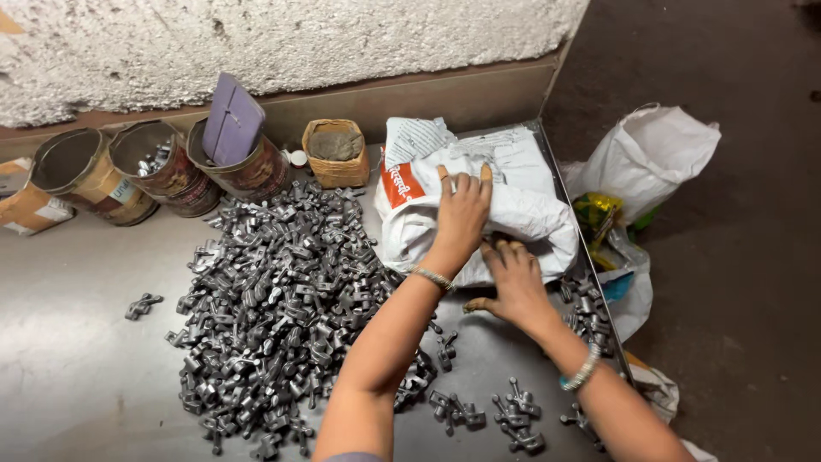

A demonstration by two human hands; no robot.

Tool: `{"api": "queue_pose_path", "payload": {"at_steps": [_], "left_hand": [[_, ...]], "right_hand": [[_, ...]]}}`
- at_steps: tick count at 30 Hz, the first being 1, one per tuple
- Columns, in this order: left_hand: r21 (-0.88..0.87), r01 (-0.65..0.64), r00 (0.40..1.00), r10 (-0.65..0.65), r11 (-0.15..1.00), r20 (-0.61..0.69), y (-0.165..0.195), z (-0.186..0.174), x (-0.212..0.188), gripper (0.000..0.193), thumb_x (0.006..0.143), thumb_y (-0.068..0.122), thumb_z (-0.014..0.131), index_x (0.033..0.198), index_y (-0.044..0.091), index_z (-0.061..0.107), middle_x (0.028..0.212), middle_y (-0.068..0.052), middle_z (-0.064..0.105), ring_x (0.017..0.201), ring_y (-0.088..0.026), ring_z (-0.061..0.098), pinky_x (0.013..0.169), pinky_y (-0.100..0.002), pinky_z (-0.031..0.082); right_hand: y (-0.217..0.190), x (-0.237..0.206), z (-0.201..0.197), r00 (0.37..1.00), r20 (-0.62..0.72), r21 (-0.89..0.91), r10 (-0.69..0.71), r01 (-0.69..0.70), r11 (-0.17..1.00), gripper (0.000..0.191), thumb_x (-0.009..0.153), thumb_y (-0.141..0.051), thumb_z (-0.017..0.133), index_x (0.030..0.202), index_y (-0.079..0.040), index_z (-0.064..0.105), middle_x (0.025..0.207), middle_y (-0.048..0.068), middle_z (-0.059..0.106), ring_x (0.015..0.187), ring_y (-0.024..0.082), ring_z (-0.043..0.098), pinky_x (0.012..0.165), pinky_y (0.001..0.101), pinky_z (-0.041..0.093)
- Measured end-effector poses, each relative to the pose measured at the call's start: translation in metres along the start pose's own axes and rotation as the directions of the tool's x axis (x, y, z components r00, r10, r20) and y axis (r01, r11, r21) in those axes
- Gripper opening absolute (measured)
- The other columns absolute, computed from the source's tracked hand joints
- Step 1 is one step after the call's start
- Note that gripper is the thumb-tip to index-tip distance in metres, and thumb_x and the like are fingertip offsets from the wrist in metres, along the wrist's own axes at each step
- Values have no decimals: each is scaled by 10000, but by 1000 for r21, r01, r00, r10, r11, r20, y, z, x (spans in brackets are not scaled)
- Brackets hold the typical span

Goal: The person sits at a metal table covered with small metal cast parts and sorts through them, picking up individual pieces, turning them in their hands, and placing selected pieces into a tin can on the table. At one point the person reaches into a white sack of parts and continues sorting pieces on the table.

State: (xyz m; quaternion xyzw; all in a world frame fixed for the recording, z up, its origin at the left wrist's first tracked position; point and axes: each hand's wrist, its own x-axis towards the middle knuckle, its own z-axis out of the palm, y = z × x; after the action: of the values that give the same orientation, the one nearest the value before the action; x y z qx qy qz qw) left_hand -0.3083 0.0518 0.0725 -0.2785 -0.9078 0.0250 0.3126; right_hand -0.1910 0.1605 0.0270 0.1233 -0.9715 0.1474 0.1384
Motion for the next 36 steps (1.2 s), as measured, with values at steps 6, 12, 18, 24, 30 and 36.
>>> {"api": "queue_pose_path", "payload": {"at_steps": [6,12,18,24,30,36], "left_hand": [[-22,77,960,-80,997,-267,-23,1,47,188,929,187,595,1075,103,681,872,-18,606,821,-202,604,707,-409,473],[-5,98,919,-93,995,-382,-29,-14,63,281,954,168,588,1205,68,665,874,-22,572,837,-195,583,726,-379,460],[-152,57,972,-90,987,-216,-30,-39,42,519,886,128,604,1400,58,587,962,-43,579,943,-227,588,898,-449,442],[-260,-30,967,-38,965,-253,-12,-81,-51,712,844,73,630,1532,121,452,1437,-142,514,1359,-340,511,1199,-558,311],[-644,217,972,-104,734,209,21,-129,-222,625,864,50,710,1461,87,529,1372,-197,547,1099,-368,556,910,-472,507],[-568,620,761,-241,540,602,79,-150,-303,822,622,22,839,1388,173,578,1291,-256,479,1073,-443,568,842,-493,524]], "right_hand": [[-7,37,24,979,166,-208,119,-83,975,1139,552,-713,811,1498,-188,454,1513,141,439,1359,434,355,1071,688,272],[4,69,21,909,361,-234,208,-127,964,519,799,-432,705,1292,-269,710,1345,108,649,1310,365,537,1091,613,442],[11,45,13,864,454,-248,217,-111,962,556,766,-326,759,1314,-260,696,1273,119,695,1285,371,572,1003,576,490],[5,-23,-16,990,60,113,-124,117,987,800,683,-402,848,1386,-80,642,1332,212,634,1175,440,534,958,555,456],[3,-134,-42,992,121,328,29,-67,942,544,776,-316,831,1250,-92,685,1210,89,700,1101,295,618,994,462,466],[-36,-209,-28,974,219,328,51,-123,937,651,630,-403,860,1200,-127,710,1292,114,635,1162,338,535,982,487,451]]}}
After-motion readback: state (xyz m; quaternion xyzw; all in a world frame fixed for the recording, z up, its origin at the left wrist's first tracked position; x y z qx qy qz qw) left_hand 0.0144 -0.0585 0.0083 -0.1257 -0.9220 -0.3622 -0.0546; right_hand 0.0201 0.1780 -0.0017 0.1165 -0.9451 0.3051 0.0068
